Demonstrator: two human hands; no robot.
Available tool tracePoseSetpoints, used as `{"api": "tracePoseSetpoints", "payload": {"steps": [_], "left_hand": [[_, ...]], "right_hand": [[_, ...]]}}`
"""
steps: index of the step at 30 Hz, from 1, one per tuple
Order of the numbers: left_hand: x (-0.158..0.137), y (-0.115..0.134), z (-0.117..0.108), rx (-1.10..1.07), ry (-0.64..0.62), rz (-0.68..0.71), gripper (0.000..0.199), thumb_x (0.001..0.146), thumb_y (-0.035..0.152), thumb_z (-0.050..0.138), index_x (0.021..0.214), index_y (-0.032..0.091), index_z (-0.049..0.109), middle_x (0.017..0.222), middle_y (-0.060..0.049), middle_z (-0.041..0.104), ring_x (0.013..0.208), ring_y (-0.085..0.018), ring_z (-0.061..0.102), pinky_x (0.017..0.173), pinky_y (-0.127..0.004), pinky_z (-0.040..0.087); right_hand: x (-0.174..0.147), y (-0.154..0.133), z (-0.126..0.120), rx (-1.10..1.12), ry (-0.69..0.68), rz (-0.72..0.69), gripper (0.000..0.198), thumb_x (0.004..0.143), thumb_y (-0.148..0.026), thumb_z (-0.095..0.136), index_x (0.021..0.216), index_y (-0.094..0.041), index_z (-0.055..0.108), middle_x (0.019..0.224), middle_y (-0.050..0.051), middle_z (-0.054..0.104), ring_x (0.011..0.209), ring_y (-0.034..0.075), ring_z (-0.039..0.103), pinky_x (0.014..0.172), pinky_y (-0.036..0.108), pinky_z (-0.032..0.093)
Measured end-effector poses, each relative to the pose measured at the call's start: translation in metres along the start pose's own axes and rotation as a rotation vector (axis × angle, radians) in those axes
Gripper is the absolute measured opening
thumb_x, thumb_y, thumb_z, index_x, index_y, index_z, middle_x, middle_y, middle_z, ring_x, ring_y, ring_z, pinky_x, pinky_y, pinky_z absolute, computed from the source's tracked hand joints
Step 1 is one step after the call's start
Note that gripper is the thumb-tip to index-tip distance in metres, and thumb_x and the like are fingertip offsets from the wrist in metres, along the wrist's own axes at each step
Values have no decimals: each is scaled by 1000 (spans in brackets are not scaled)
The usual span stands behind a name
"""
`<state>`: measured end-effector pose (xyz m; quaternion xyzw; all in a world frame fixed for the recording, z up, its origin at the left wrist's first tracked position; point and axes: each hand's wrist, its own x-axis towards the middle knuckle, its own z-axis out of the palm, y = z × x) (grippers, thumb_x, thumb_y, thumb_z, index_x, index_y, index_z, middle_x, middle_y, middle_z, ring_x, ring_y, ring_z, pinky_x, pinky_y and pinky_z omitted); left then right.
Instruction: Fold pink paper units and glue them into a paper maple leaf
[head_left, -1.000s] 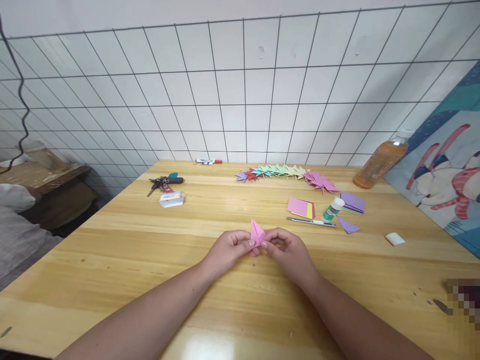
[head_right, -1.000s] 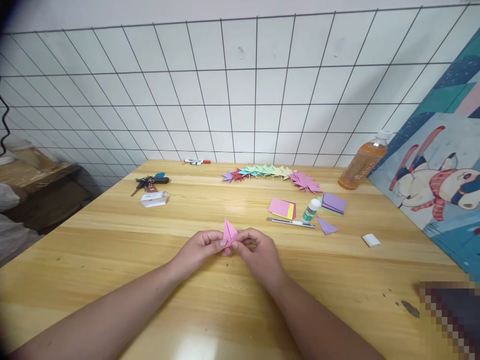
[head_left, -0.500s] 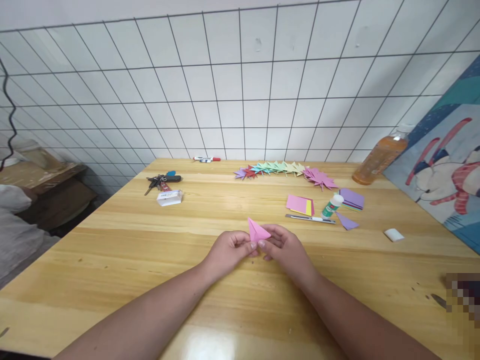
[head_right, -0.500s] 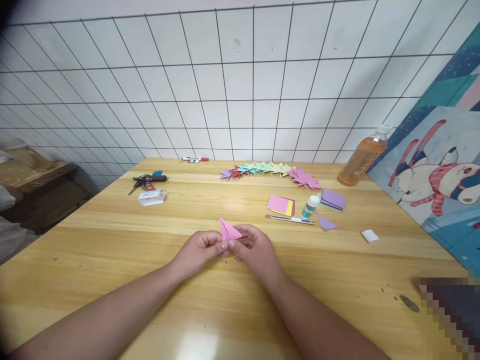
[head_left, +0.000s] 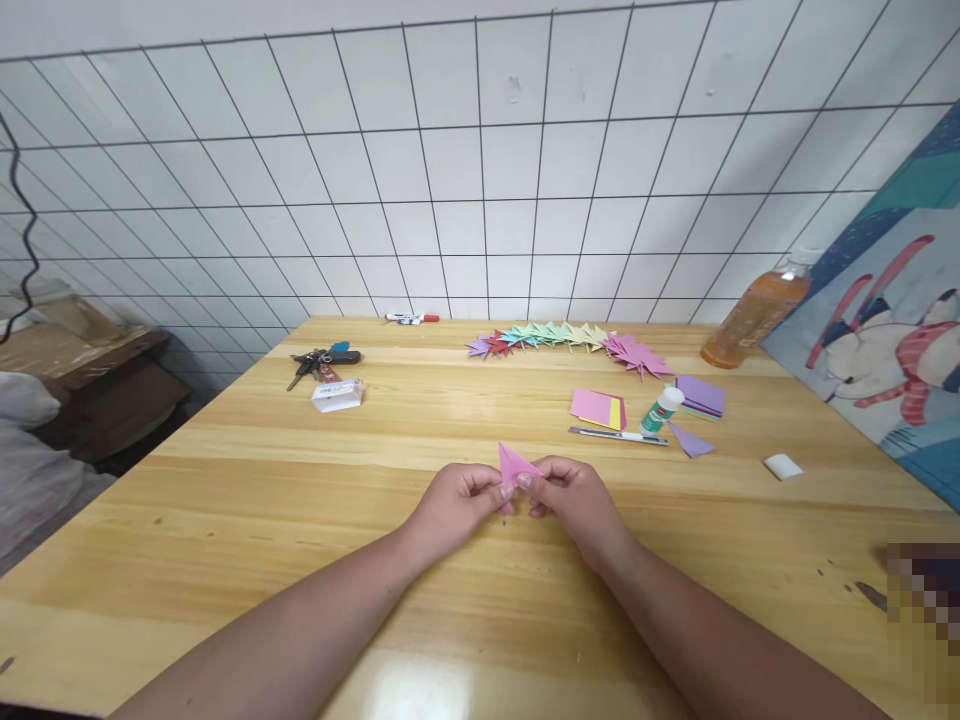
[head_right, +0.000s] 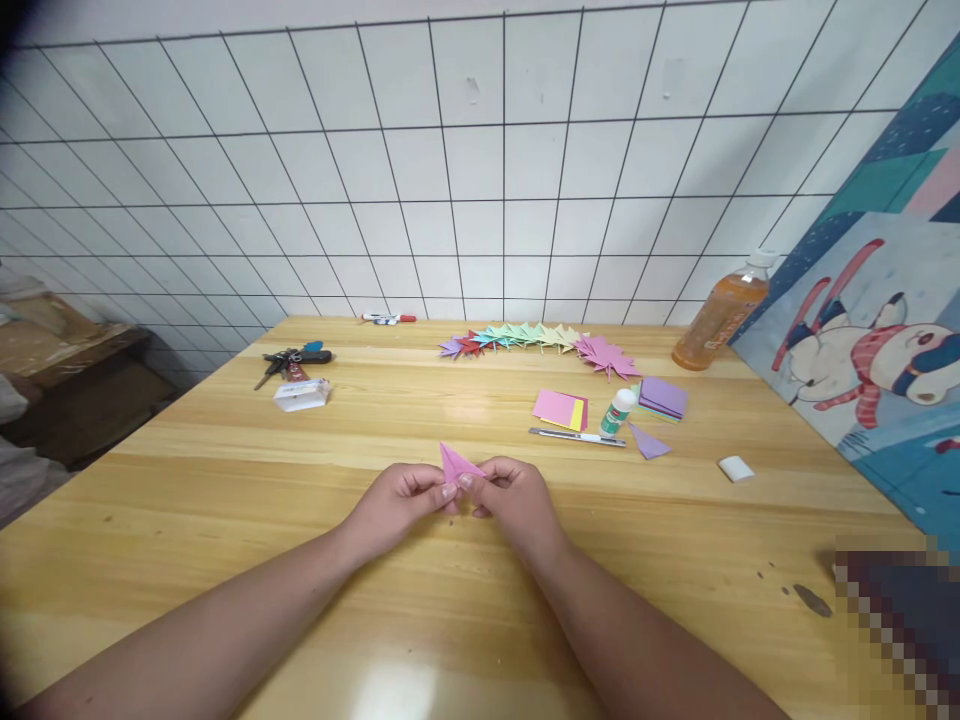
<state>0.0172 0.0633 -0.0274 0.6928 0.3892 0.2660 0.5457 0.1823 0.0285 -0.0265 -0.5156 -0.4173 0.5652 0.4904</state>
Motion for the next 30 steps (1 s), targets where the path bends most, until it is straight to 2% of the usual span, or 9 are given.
{"api": "tracePoseSetpoints", "payload": {"steps": [6, 11, 16, 20, 24, 30], "left_hand": [[-1, 5, 4, -142, 24, -16, 27, 73, 39, 62, 76, 13, 65, 72, -4, 67, 69, -15, 60, 66, -24, 44], [1, 7, 2, -15, 66, -19, 28, 76, 38, 58, 63, 13, 63, 63, -3, 65, 61, -14, 57, 61, -23, 42], [1, 5, -3, 42, 46, -49, 29, 76, 36, 56, 59, 13, 63, 60, -2, 65, 56, -12, 55, 57, -22, 38], [1, 3, -5, 54, 24, -71, 30, 76, 36, 55, 59, 13, 62, 59, -2, 65, 52, -11, 52, 53, -20, 35], [-1, 2, -3, 101, -21, -43, 31, 76, 38, 56, 58, 13, 61, 57, -2, 62, 50, -10, 49, 50, -20, 34], [-2, 1, 0, 158, -48, -36, 30, 78, 39, 54, 62, 15, 63, 54, 0, 60, 48, -9, 47, 50, -19, 34]], "right_hand": [[0, -1, 4, -66, 28, -12, 29, 56, -39, 75, 58, -14, 60, 51, -4, 53, 46, 7, 45, 45, 19, 40], [0, -1, 3, -97, 56, -14, 30, 61, -43, 70, 61, -14, 61, 50, -4, 50, 43, 7, 43, 41, 19, 38], [2, 4, -1, -85, 63, -22, 29, 61, -42, 71, 66, -14, 64, 53, -3, 52, 44, 8, 45, 42, 21, 41], [2, 3, -1, -94, 26, -25, 28, 62, -41, 71, 66, -13, 64, 57, -1, 54, 48, 9, 48, 46, 22, 43], [0, 0, 1, -118, -86, -58, 29, 62, -36, 71, 83, -16, 64, 71, 1, 60, 64, 12, 55, 51, 21, 44], [1, 3, -1, -185, -45, -52, 26, 62, -39, 71, 64, -14, 61, 60, -1, 57, 55, 10, 49, 50, 21, 42]]}}
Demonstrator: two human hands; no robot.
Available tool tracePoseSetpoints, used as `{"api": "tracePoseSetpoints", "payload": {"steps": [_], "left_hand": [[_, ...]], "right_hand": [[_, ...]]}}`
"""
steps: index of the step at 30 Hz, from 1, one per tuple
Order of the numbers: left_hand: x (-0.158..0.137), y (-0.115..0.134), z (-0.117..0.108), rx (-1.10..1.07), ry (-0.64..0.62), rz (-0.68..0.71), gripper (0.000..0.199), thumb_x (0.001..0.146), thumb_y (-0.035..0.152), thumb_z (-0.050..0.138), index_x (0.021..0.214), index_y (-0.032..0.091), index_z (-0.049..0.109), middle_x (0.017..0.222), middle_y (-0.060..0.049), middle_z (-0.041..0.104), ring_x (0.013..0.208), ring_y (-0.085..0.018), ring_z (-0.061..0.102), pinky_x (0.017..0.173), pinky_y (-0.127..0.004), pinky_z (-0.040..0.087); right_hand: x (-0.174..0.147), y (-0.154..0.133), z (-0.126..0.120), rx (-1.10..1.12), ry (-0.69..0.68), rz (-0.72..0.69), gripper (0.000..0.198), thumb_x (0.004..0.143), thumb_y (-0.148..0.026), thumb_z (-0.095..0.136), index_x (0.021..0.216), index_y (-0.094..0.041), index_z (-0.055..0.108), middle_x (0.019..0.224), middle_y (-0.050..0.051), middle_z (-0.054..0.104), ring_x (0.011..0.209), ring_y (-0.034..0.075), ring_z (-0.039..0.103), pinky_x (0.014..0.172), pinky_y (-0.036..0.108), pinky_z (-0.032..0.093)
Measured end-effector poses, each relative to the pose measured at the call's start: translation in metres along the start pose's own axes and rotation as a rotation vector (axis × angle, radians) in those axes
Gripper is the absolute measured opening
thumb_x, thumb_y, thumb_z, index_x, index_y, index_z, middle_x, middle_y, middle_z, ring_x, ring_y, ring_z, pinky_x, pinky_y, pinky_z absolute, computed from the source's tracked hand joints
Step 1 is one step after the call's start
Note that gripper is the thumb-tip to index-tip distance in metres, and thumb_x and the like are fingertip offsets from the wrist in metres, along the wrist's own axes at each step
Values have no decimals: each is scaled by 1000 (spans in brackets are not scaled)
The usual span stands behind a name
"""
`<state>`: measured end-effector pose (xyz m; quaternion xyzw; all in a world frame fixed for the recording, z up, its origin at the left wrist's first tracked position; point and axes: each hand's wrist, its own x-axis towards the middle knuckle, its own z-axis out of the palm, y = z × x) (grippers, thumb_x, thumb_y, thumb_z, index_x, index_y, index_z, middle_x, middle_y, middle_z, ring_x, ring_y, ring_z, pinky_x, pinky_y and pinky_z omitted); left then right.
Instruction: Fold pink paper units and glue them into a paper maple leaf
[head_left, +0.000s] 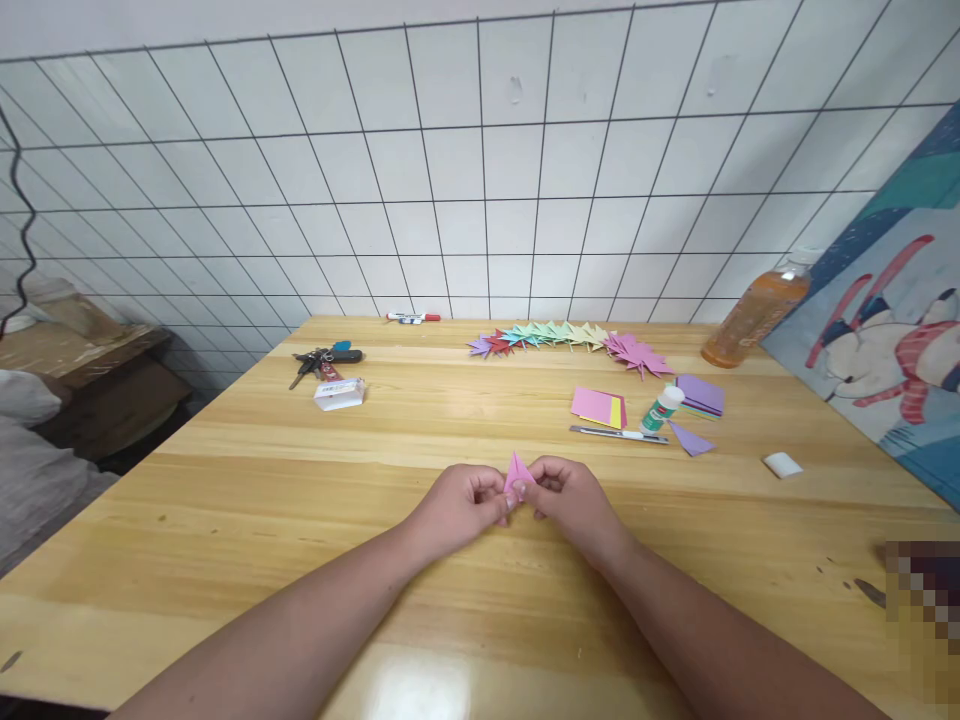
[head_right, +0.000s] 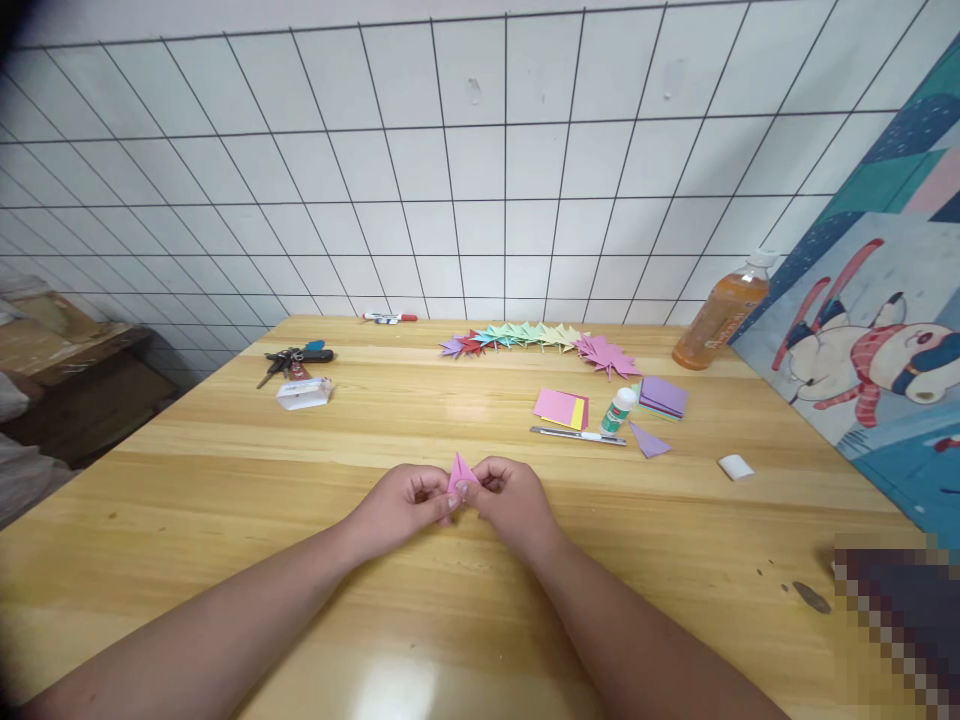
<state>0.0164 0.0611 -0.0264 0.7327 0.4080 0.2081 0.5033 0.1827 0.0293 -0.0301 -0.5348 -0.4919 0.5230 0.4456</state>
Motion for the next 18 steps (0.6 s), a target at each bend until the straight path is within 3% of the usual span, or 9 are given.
{"api": "tracePoseSetpoints", "payload": {"steps": [11, 14, 16, 18], "left_hand": [[3, 1, -4, -238, 24, -39, 24, 75, 35, 60, 70, 13, 67, 60, -4, 66, 58, -14, 58, 61, -24, 41], [3, 0, -8, -286, 61, -19, 23, 74, 33, 61, 64, 13, 65, 56, -2, 63, 56, -13, 55, 60, -23, 39], [4, -2, -12, -362, 69, 13, 22, 74, 32, 60, 63, 13, 62, 55, -1, 61, 56, -12, 53, 62, -23, 37], [5, -5, -14, -458, 38, 36, 20, 75, 31, 59, 65, 13, 61, 55, -1, 59, 57, -12, 51, 63, -23, 37]], "right_hand": [[2, 0, -2, 94, 24, 4, 30, 65, -42, 68, 63, -15, 55, 58, -3, 50, 52, 8, 44, 49, 20, 41], [0, -1, -5, 52, -25, -34, 27, 72, -38, 63, 87, -17, 58, 67, -2, 53, 58, 10, 49, 50, 21, 44], [-4, -3, -7, -16, -47, -127, 45, 74, -33, 61, 116, -22, 47, 79, 0, 56, 62, 11, 52, 51, 21, 44], [-7, -5, -9, -152, -68, -265, 59, 75, -24, 60, 128, -28, 34, 90, 1, 58, 66, 11, 54, 52, 21, 45]]}}
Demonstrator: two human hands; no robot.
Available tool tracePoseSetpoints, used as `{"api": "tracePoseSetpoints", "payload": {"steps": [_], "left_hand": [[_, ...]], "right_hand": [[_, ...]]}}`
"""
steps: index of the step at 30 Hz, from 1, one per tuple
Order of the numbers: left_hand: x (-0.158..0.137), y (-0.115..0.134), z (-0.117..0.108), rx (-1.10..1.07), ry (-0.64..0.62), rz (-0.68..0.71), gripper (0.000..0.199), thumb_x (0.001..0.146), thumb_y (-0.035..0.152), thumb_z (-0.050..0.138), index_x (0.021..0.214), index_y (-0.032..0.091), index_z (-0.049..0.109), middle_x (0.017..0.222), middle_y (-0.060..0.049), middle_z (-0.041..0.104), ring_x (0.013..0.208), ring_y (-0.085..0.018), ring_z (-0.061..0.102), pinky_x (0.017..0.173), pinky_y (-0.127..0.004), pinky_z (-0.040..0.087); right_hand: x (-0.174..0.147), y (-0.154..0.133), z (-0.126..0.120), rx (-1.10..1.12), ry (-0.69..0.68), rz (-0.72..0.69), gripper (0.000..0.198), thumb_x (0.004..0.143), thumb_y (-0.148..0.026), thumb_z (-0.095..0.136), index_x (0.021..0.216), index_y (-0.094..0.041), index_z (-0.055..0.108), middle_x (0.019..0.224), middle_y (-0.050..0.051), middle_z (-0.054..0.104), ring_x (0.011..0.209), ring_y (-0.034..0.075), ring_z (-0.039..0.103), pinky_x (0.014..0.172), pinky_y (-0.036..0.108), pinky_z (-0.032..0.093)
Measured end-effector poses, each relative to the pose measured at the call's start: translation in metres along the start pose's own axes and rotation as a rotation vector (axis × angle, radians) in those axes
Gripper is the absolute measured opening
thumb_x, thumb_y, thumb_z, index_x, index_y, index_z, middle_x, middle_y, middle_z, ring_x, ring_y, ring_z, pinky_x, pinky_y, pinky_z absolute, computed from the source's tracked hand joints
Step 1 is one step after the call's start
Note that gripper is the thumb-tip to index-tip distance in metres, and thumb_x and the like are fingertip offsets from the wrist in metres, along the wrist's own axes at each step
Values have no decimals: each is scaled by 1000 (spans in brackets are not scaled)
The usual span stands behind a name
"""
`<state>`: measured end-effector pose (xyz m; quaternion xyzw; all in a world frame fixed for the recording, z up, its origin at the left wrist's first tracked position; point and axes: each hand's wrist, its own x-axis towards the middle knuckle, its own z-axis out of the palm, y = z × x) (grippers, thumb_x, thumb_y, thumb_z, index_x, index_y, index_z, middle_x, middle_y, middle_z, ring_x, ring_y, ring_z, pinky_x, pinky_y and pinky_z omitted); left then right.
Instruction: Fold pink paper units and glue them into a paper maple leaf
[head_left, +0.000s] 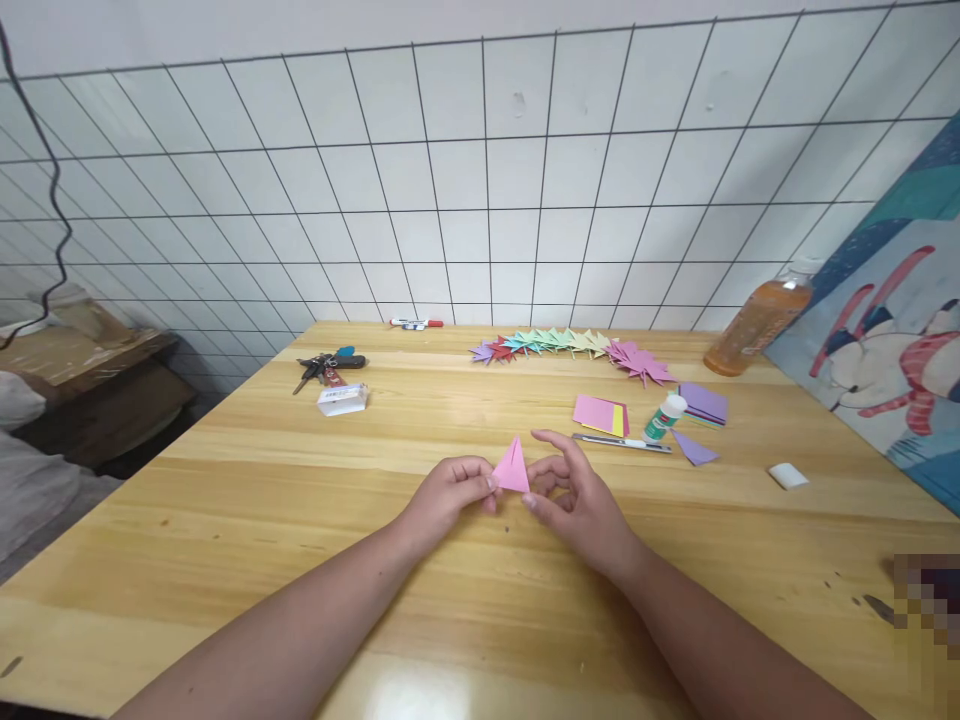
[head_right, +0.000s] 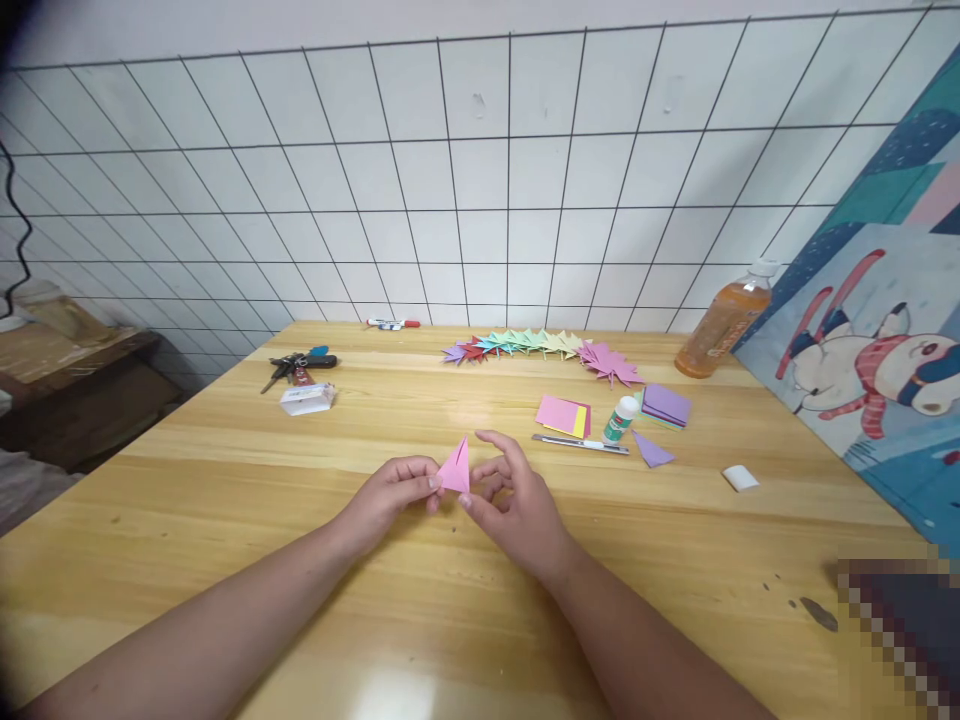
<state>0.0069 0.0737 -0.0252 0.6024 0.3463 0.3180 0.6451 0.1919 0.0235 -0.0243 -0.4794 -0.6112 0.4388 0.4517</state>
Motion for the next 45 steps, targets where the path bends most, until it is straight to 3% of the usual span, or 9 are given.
{"api": "tracePoseSetpoints", "payload": {"steps": [6, 12, 17, 23, 28, 32, 36, 40, 45], "left_hand": [[-1, 3, 0, -92, -62, -11, 20, 76, 28, 57, 64, 13, 60, 56, -1, 58, 60, -13, 53, 66, -25, 39], [-4, 7, 5, -54, -73, 6, 25, 76, 37, 59, 75, 13, 65, 75, -6, 65, 78, -18, 58, 80, -29, 40], [-4, 4, 7, -67, -31, 16, 21, 76, 33, 61, 75, 12, 64, 75, -5, 65, 74, -16, 57, 77, -28, 40], [-4, 4, 7, -56, -21, 32, 21, 77, 32, 60, 70, 12, 61, 72, -4, 62, 72, -15, 56, 74, -26, 40], [-1, 0, 9, 56, 39, 30, 25, 74, 37, 62, 74, 12, 63, 72, -4, 64, 70, -15, 57, 70, -26, 41], [-1, -7, 12, 204, 56, 9, 26, 74, 38, 62, 78, 12, 66, 72, -4, 66, 66, -15, 58, 63, -24, 43], [-2, -8, 14, 337, 62, 43, 25, 77, 35, 58, 88, 17, 70, 83, -4, 70, 77, -18, 62, 71, -27, 46], [-2, -3, 13, 302, 169, 101, 28, 78, 29, 56, 103, 19, 66, 106, -7, 67, 96, -20, 61, 85, -32, 46], [-7, 2, 15, 430, 196, 177, 22, 77, 28, 59, 95, 18, 67, 96, -7, 69, 89, -19, 62, 82, -30, 47]], "right_hand": [[-3, -4, 0, -511, 22, -378, 25, 78, -10, 50, 93, -25, 63, 81, 1, 65, 78, 14, 58, 72, 28, 45], [-2, -7, 1, -555, 126, -439, 21, 78, -11, 51, 90, -23, 64, 82, 3, 67, 78, 15, 60, 72, 28, 46], [-1, -6, 1, -512, 103, -466, 24, 80, -11, 49, 94, -24, 63, 84, 2, 67, 80, 14, 60, 72, 25, 46], [-2, -3, 2, -454, -43, -416, 21, 85, -18, 47, 93, -27, 64, 89, 2, 68, 83, 14, 61, 75, 27, 46], [-3, 0, 4, -63, 98, -124, 24, 86, -22, 42, 108, -23, 48, 99, 7, 63, 82, 15, 61, 66, 26, 49], [1, 2, 2, 62, 132, -21, 21, 82, -31, 51, 101, -21, 48, 85, 5, 63, 76, 15, 60, 61, 25, 48], [5, 4, 0, -5, 152, 31, 18, 78, -33, 55, 90, -20, 52, 72, 2, 63, 66, 15, 58, 55, 23, 43], [3, 3, 1, -249, 189, 23, 22, 79, -31, 54, 100, -23, 51, 71, -1, 66, 55, 13, 54, 51, 23, 38], [-6, -4, 6, -643, 175, -70, 11, 85, -34, 48, 85, -23, 49, 64, -3, 63, 51, 12, 53, 50, 22, 33]]}}
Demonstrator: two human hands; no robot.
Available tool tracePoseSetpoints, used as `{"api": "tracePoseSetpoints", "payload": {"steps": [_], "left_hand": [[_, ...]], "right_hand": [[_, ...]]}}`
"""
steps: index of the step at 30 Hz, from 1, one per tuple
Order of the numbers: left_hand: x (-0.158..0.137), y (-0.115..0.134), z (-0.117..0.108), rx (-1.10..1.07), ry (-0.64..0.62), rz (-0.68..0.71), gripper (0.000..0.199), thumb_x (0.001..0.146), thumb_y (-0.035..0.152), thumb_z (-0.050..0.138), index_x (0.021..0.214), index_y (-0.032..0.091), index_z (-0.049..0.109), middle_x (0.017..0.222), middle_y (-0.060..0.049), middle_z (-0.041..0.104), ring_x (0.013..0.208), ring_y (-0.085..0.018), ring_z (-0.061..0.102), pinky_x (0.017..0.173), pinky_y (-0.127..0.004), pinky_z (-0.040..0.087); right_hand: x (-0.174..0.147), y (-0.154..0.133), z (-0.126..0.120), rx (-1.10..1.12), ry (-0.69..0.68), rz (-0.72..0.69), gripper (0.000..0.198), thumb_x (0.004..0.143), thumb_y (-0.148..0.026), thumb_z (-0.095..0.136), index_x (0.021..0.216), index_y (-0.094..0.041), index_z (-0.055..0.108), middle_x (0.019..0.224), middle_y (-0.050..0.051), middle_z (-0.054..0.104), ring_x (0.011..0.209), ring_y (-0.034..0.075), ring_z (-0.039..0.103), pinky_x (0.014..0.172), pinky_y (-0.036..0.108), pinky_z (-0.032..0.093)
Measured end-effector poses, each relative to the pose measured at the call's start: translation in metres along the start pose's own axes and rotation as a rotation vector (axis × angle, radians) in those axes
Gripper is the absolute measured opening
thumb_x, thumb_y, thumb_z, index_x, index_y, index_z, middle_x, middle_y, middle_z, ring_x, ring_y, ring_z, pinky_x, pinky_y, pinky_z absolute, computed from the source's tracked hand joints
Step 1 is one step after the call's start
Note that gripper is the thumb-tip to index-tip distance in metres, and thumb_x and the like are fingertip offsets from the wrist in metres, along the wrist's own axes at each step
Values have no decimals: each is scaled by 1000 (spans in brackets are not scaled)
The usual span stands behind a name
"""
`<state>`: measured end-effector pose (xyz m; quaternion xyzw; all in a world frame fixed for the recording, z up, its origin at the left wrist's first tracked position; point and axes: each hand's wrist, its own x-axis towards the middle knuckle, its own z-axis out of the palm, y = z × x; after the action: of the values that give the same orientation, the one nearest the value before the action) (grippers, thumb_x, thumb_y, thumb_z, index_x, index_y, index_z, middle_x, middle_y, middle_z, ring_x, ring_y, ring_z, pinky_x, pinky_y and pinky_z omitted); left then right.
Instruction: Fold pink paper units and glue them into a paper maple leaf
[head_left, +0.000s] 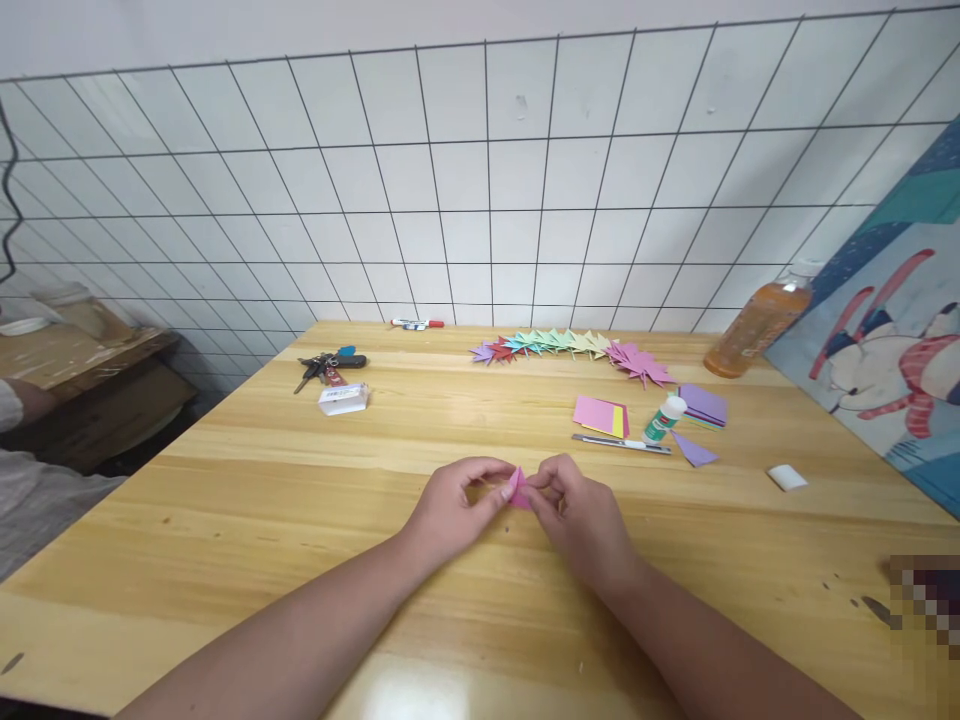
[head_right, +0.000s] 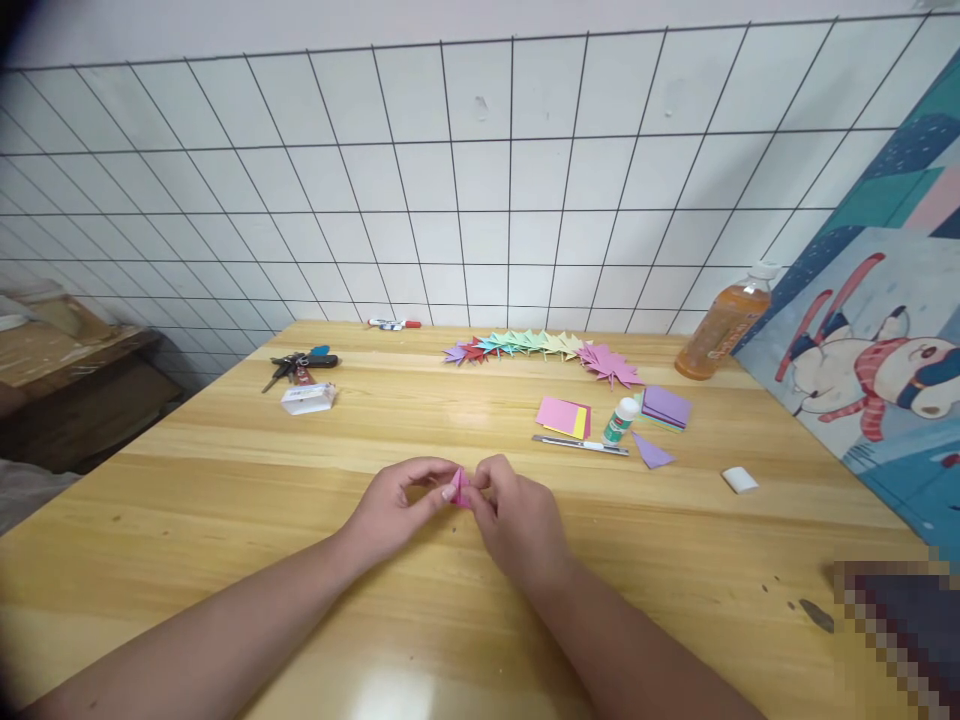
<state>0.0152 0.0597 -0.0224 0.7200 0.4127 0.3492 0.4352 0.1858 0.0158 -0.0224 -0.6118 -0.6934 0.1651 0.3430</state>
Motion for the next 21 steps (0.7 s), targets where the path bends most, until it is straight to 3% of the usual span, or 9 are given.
{"api": "tracePoseSetpoints", "payload": {"steps": [5, 10, 13, 17, 21], "left_hand": [[-3, 2, 2, 93, -40, 61, 19, 80, 22, 53, 93, 20, 67, 91, -4, 70, 85, -17, 63, 80, -28, 47], [-4, -1, 3, 125, -30, 80, 25, 77, 17, 51, 98, 20, 65, 90, -5, 69, 82, -17, 63, 78, -28, 48], [-5, 1, 2, 134, -65, 94, 26, 75, 12, 48, 93, 20, 66, 85, -3, 70, 78, -16, 63, 73, -26, 47], [-5, 5, 1, 93, -87, 76, 26, 73, 8, 45, 85, 18, 65, 73, -1, 68, 69, -15, 62, 68, -24, 46], [-5, 4, 2, 45, -115, 15, 22, 73, 9, 44, 81, 17, 63, 71, 0, 66, 67, -14, 60, 64, -23, 45]], "right_hand": [[-4, -4, -1, -282, -50, -240, 18, 89, -27, 40, 76, -21, 50, 62, -1, 61, 54, 13, 56, 50, 24, 29], [-6, -6, -3, -500, -83, -486, 15, 83, -9, 43, 80, -21, 52, 68, 1, 62, 60, 15, 56, 51, 26, 26], [-8, -9, -3, -547, -111, -556, 16, 80, -6, 45, 82, -21, 52, 72, 2, 63, 63, 16, 55, 52, 27, 27], [-8, -10, -1, -503, -120, -493, 16, 81, -7, 44, 81, -21, 52, 69, 1, 62, 60, 15, 55, 51, 26, 25], [-6, -8, 1, -218, -123, -219, 13, 84, -15, 43, 79, -22, 51, 64, -2, 61, 55, 12, 54, 51, 23, 30]]}}
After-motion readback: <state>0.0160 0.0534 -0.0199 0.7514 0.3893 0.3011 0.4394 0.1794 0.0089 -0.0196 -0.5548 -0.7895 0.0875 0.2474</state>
